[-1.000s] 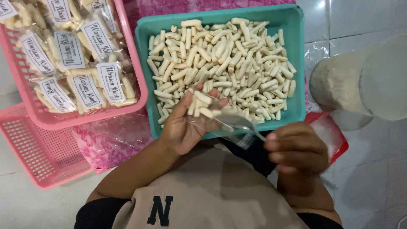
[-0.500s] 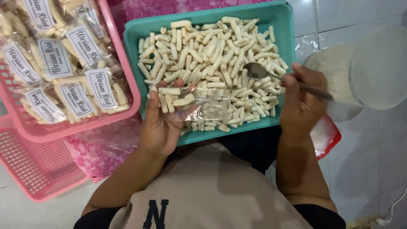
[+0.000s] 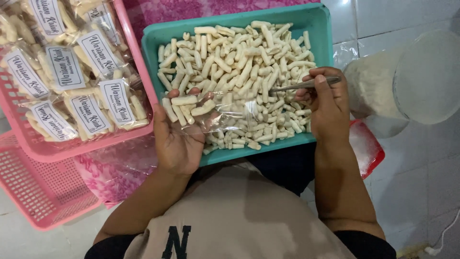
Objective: Manually packing small cylindrical snacks into clear plastic bags from a large tray on the floor.
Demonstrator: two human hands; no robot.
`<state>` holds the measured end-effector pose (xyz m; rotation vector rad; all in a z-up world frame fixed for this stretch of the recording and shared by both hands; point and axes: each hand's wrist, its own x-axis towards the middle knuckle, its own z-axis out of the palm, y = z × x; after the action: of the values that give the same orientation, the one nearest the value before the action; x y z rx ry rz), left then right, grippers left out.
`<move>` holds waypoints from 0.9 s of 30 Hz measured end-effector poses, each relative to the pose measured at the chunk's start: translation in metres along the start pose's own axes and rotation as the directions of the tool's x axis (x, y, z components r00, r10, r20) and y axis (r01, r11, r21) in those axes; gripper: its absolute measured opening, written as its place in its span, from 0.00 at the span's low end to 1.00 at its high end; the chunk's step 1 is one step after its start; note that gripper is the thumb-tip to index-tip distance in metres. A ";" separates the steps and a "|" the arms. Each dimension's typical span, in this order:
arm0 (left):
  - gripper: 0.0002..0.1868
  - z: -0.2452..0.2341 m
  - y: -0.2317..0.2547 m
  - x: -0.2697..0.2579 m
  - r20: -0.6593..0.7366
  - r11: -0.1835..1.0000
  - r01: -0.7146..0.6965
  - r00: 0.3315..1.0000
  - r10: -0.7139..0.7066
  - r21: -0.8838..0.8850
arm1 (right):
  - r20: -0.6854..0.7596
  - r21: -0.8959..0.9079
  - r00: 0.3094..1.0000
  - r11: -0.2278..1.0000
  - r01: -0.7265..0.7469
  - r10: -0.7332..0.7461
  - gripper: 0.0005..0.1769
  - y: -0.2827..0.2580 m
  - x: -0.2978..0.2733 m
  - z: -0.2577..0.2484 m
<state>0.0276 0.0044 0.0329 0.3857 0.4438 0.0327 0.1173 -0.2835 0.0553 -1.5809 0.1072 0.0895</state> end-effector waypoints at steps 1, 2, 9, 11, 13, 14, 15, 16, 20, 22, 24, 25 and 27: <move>0.26 0.001 0.001 0.000 0.001 1.000 -0.001 1.000 0.001 -0.001 | 0.000 -0.001 1.000 1.000 0.001 -0.001 0.13 0.002 0.001 -0.003; 0.26 0.003 0.002 0.001 -0.009 1.000 -0.024 1.000 0.024 0.005 | -0.018 0.064 0.999 0.997 -0.048 0.050 0.12 0.004 0.002 -0.005; 0.26 0.000 0.001 0.004 -0.069 0.994 -0.102 0.993 0.100 -0.032 | -0.064 0.219 0.987 0.968 -0.127 0.144 0.11 0.003 0.001 -0.017; 0.25 -0.001 -0.002 0.006 -0.081 0.994 -0.102 0.992 0.098 -0.047 | -0.083 0.221 0.987 0.968 -0.114 0.136 0.11 0.000 0.001 -0.028; 0.25 -0.002 -0.003 0.005 -0.094 0.992 -0.106 0.991 0.100 -0.061 | -0.099 0.225 0.987 0.969 -0.102 0.127 0.10 -0.016 -0.001 -0.028; 0.22 -0.002 -0.003 0.003 0.008 0.985 -0.097 0.995 0.099 -0.143 | -0.103 0.218 0.992 0.975 -0.054 0.078 0.09 -0.030 -0.003 -0.022; 0.19 -0.002 -0.002 0.001 0.109 0.972 -0.079 0.988 0.106 -0.222 | -0.106 0.210 0.994 0.978 -0.005 0.028 0.08 -0.045 -0.006 -0.017; 0.19 -0.002 -0.003 0.001 0.109 0.971 -0.085 0.988 0.111 -0.222 | -0.101 0.213 0.995 0.977 -0.005 0.027 0.08 -0.054 -0.008 -0.012; 0.19 -0.003 -0.006 -0.001 0.136 0.968 -0.047 0.987 0.083 -0.248 | -0.108 0.061 0.988 0.991 0.118 -0.111 0.06 -0.079 -0.016 0.010; 0.18 -0.002 -0.008 -0.001 0.142 0.964 -0.021 0.988 0.060 -0.264 | -0.117 -0.002 0.985 0.992 0.125 -0.124 0.07 -0.082 -0.022 0.026; 0.19 0.000 -0.010 0.001 0.143 0.953 0.005 0.989 0.040 -0.303 | 0.185 -0.137 0.913 0.910 0.391 -0.364 0.09 -0.081 -0.030 0.047; 0.19 0.000 -0.010 0.001 0.141 0.953 0.003 0.989 0.042 -0.304 | 0.189 -0.136 0.913 0.911 0.390 -0.363 0.09 -0.082 -0.033 0.050; 0.19 -0.001 -0.009 0.001 0.143 0.939 0.081 0.989 -0.034 -0.335 | 0.392 -0.292 0.710 0.653 0.699 -0.585 0.03 -0.083 -0.036 0.057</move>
<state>0.0279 -0.0032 0.0288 0.0327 0.3074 0.0255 0.0926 -0.2252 0.1410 -1.9389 -0.7546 -0.2646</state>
